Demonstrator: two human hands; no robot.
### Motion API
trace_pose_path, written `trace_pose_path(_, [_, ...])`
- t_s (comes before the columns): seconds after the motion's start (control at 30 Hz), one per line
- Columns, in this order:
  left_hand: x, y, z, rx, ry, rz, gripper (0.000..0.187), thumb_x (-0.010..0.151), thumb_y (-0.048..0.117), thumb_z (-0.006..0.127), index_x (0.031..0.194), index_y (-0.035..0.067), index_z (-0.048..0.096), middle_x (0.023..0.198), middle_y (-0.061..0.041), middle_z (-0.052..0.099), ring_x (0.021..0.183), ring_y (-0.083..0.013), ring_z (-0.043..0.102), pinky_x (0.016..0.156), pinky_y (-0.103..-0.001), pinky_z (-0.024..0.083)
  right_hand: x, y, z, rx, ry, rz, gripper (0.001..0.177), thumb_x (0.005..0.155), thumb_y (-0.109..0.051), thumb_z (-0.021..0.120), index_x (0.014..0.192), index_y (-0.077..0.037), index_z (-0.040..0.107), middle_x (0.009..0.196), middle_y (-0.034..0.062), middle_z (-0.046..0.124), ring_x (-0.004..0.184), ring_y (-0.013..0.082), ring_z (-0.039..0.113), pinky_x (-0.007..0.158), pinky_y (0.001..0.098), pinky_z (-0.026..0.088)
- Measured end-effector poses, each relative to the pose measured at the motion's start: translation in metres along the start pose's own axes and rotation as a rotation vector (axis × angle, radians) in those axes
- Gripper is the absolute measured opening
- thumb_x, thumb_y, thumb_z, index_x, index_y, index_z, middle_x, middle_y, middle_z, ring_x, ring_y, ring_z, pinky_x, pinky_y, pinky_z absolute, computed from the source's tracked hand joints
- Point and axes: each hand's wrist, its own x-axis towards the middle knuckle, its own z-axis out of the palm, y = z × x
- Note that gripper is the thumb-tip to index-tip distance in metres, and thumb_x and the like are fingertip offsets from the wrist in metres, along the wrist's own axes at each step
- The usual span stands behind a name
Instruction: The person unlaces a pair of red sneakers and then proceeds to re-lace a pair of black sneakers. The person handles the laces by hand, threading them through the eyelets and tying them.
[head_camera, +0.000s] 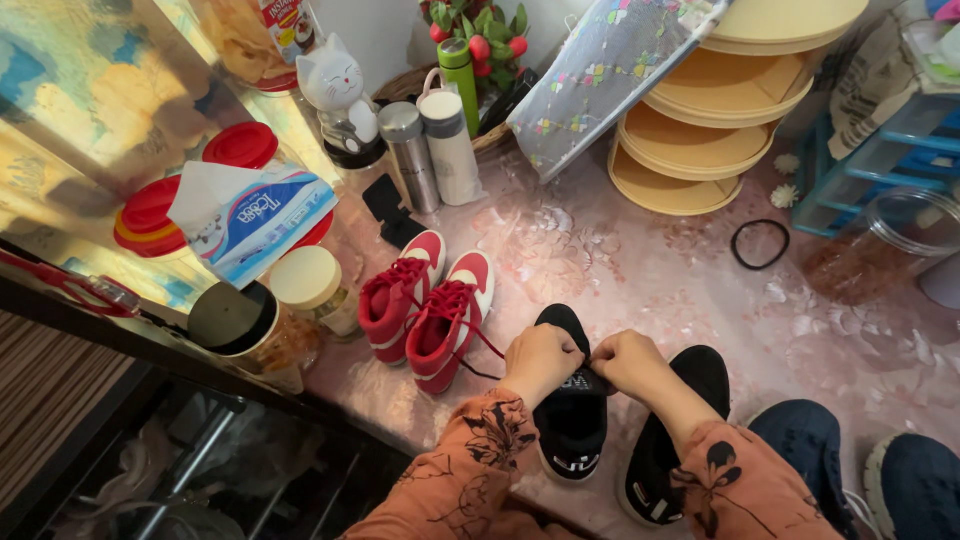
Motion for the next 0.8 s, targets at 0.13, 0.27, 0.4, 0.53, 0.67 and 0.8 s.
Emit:
trace_pose_path(0.13, [-0.004,0.002,-0.001,-0.110,0.074,-0.001,0.016,0.079,0.029,0.075,0.085,0.015,0.080,0.083,-0.010,0.077,0.080,-0.0296,0.074,0.074,-0.040,0.058,0.002,0.009,0.004,0.035,0.027,-0.001,0.018,0.078,-0.005,0.073,0.093,-0.001,0.081,0.073,0.0138,0.078,0.060,0.0207,0.075,0.060,0.0325,0.061])
trace_pose_path(0.27, [-0.010,-0.002,-0.007,-0.131,0.004,0.057,0.015,0.078,0.027,0.076,0.085,0.015,0.080,0.080,-0.010,0.076,0.079,-0.0290,0.074,0.074,-0.039,0.058,0.010,0.027,0.012,0.312,0.044,0.100,0.013,0.081,-0.003,0.072,0.090,0.005,0.078,0.076,0.0152,0.076,0.065,0.0240,0.074,0.062,0.0376,0.062])
trace_pose_path(0.4, [-0.011,-0.007,-0.013,-0.093,-0.076,0.194,0.013,0.076,0.027,0.075,0.082,0.016,0.080,0.079,-0.008,0.076,0.078,-0.0281,0.074,0.074,-0.039,0.058,0.021,0.049,0.007,0.558,-0.086,0.181,0.013,0.085,-0.002,0.067,0.090,0.007,0.075,0.081,0.0153,0.076,0.069,0.0264,0.075,0.066,0.0418,0.064])
trace_pose_path(0.53, [-0.002,0.003,-0.015,0.012,-0.151,0.095,0.014,0.072,0.026,0.078,0.082,0.019,0.082,0.081,-0.011,0.076,0.082,-0.0302,0.073,0.077,-0.040,0.058,0.029,0.057,0.008,0.560,-0.072,0.207,0.013,0.086,0.002,0.063,0.089,0.009,0.074,0.081,0.0192,0.075,0.067,0.0302,0.074,0.066,0.0439,0.063])
trace_pose_path(0.67, [0.006,0.022,-0.010,0.123,-0.137,0.009,0.014,0.072,0.024,0.080,0.082,0.014,0.082,0.091,-0.014,0.076,0.091,-0.0329,0.073,0.080,-0.043,0.058,0.032,0.058,0.009,0.594,-0.057,0.241,0.013,0.086,0.004,0.062,0.091,0.009,0.073,0.082,0.0204,0.075,0.068,0.0329,0.075,0.067,0.0453,0.064])
trace_pose_path(0.8, [0.007,0.028,-0.006,0.132,-0.161,-0.004,0.020,0.070,0.024,0.083,0.085,0.010,0.080,0.094,-0.018,0.074,0.094,-0.0350,0.073,0.082,-0.044,0.058,0.031,0.056,0.007,0.624,-0.058,0.267,0.014,0.088,0.002,0.061,0.093,0.009,0.072,0.082,0.0199,0.074,0.069,0.0332,0.074,0.066,0.0463,0.064])
